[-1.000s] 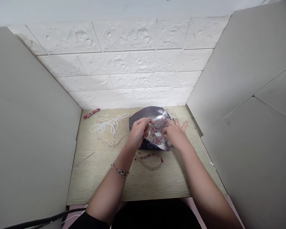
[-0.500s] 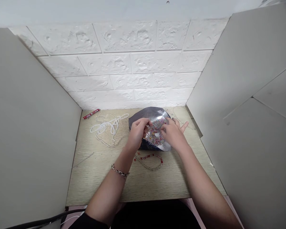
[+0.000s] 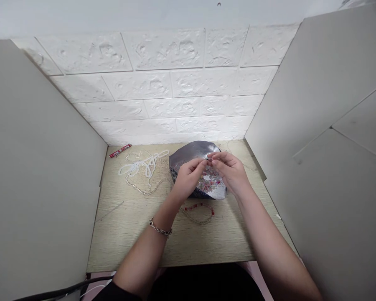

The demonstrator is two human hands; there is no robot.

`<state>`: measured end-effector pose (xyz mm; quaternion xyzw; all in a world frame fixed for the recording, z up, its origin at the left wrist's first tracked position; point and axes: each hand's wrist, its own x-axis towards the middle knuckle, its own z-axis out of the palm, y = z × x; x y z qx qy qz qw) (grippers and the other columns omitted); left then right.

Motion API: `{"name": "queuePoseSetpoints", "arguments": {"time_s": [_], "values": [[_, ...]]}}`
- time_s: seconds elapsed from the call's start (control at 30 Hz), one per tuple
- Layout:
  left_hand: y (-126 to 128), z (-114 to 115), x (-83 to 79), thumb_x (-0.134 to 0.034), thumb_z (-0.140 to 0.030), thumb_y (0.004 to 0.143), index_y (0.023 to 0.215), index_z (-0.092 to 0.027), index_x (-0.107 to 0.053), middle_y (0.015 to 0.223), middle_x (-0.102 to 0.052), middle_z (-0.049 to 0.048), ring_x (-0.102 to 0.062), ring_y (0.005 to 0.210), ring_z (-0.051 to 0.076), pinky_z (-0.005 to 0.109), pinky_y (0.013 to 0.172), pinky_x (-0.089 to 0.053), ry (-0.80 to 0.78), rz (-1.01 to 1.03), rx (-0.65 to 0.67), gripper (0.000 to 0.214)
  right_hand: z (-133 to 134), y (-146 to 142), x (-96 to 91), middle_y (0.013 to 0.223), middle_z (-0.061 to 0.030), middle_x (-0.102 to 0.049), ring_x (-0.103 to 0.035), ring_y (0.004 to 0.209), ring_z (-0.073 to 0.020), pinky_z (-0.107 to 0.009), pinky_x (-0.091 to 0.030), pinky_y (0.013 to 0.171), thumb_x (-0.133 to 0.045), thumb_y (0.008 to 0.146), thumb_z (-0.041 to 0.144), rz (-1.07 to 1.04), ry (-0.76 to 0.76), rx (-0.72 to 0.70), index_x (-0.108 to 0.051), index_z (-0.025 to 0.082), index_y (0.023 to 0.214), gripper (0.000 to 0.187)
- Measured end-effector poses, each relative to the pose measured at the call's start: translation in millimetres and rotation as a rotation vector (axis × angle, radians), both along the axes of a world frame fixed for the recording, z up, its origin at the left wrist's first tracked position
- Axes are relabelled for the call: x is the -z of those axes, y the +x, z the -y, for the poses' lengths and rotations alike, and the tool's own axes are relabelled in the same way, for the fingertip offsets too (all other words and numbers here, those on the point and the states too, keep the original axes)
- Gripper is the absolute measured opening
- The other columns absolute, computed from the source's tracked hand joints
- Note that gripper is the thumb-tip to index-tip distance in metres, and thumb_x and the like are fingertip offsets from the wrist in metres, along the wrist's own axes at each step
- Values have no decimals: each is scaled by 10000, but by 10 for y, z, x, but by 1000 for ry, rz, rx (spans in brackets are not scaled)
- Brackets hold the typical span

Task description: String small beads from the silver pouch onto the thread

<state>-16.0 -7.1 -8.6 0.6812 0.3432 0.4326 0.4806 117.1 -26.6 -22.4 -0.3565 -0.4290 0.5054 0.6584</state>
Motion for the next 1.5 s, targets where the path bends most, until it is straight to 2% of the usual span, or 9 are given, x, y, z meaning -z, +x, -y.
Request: {"name": "queuePoseSetpoints", "arguments": {"time_s": [0.1,0.3,0.67,1.5], "values": [[-4,9,1,-463,-346,794,819,-138,-626,827,-635,44,-530,778,126,228,712,-394,20,-2,20,266,-3,0,-3,829,20,-622,-569,758,-90,-237,-461,729,-683,619,208,-60,-2,-20,-606,216,715,123],[-22,23,-4,-448,-362,802,806,-131,-623,720,-591,21,-487,696,111,225,651,-376,72,-54,45,290,8,9,-15,809,31,-622,-561,748,-68,-192,-454,691,-688,616,180,-47,-7,-58,-623,223,710,122],[-25,29,-16,-450,-373,796,823,-133,-638,758,-614,34,-510,731,124,235,676,-390,48,-33,38,306,17,-16,-46,769,28,-619,-562,719,-74,-209,-455,692,-719,566,206,-96,-35,-68,-625,213,680,148],[-22,47,-16,-450,-406,788,852,-160,-665,710,-620,15,-528,709,130,249,679,-405,78,-100,65,334,29,-35,-68,743,17,-596,-522,702,-84,-221,-429,639,-711,567,223,-152,-73,-63,-599,216,680,159]]}}
